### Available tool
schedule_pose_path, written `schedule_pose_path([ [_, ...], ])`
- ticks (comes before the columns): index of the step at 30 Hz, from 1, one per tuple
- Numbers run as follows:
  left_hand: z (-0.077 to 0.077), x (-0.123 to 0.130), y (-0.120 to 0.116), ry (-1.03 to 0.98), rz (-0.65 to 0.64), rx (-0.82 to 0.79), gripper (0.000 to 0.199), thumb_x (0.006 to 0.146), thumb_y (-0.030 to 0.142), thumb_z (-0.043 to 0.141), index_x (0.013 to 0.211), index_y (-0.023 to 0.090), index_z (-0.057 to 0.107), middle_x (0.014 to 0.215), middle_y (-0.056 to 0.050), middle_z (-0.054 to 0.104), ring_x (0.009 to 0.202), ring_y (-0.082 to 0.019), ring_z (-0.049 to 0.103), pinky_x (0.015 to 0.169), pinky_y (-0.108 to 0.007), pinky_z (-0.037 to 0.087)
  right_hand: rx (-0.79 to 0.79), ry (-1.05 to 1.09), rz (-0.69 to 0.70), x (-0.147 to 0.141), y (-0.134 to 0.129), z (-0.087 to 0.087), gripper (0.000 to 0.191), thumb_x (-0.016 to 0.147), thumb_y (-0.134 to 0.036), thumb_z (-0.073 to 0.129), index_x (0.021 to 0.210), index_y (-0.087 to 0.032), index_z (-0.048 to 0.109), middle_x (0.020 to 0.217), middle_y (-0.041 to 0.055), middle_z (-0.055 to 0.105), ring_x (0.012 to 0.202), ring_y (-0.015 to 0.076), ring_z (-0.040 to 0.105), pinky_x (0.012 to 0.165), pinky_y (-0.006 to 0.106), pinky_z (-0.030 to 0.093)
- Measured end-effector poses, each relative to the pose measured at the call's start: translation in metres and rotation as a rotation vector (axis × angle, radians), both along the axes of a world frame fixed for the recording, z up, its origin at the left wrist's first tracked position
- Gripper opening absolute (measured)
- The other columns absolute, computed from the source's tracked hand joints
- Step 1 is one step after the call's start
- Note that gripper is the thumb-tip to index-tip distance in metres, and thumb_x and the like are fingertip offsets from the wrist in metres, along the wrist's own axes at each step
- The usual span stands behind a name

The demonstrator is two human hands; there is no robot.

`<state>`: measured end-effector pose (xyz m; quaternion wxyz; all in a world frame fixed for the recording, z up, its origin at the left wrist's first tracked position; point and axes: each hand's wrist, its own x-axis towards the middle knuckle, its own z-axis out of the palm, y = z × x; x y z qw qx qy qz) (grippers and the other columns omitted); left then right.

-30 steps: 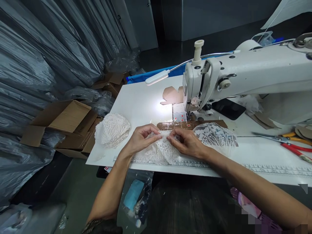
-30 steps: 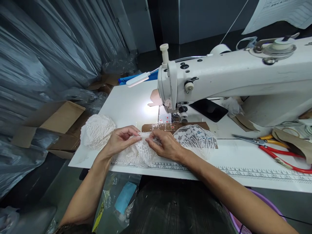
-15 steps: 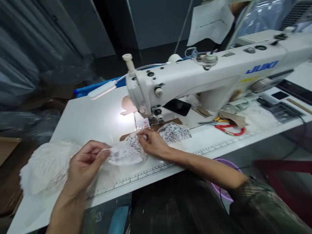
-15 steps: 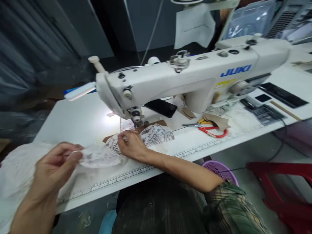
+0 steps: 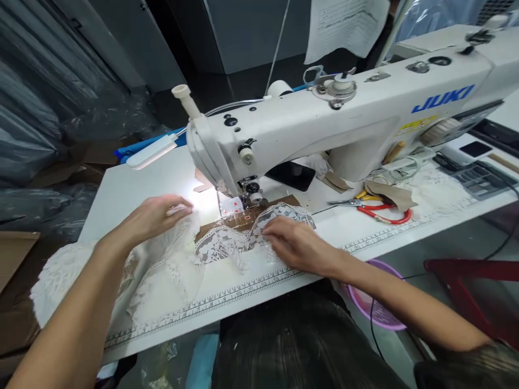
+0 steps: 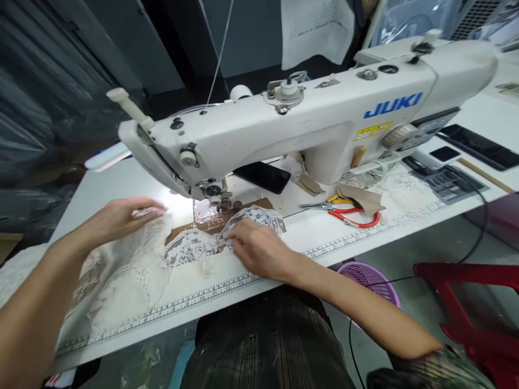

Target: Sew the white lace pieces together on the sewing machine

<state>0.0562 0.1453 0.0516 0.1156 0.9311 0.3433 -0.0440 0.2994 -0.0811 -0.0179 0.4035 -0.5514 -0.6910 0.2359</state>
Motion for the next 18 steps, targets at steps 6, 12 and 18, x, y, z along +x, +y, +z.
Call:
schedule_pose_path([
  [6, -0.015, 0.013, -0.069, 0.050, 0.100, 0.068, 0.029, 0.096, 0.039, 0.048, 0.093, 0.016, 0.065, 0.092, -0.009, 0.066, 0.071, -0.020, 0.061, 0.059, -0.030, 0.046, 0.137, -0.231, -0.334, 0.052, -0.005, -0.017, 0.028, 0.092, -0.026, 0.051, 0.116, -0.017, 0.062, 0.111, 0.0157, 0.063, 0.107, 0.0306, 0.058, 0.092, 0.049, 0.049],
  [12, -0.044, 0.014, -0.123, -0.047, -0.003, 0.081, 0.040, 0.096, 0.038, 0.046, 0.119, 0.006, 0.057, 0.120, -0.023, 0.056, 0.100, -0.034, 0.060, 0.075, -0.045, 0.054, -0.007, -0.451, -0.272, 0.050, 0.008, -0.030, 0.035, 0.092, -0.041, 0.053, 0.112, -0.016, 0.065, 0.115, 0.0187, 0.061, 0.109, 0.0388, 0.055, 0.084, 0.054, 0.049],
  [18, -0.066, 0.000, -0.079, -0.301, -0.247, -0.101, 0.040, 0.100, 0.033, 0.041, 0.139, 0.024, 0.046, 0.152, -0.012, 0.036, 0.132, -0.028, 0.044, 0.105, -0.049, 0.043, 0.073, -0.242, -0.297, 0.040, 0.007, -0.020, 0.018, 0.092, -0.030, 0.048, 0.094, -0.018, 0.061, 0.106, 0.0144, 0.064, 0.093, 0.0279, 0.061, 0.078, 0.043, 0.050],
])
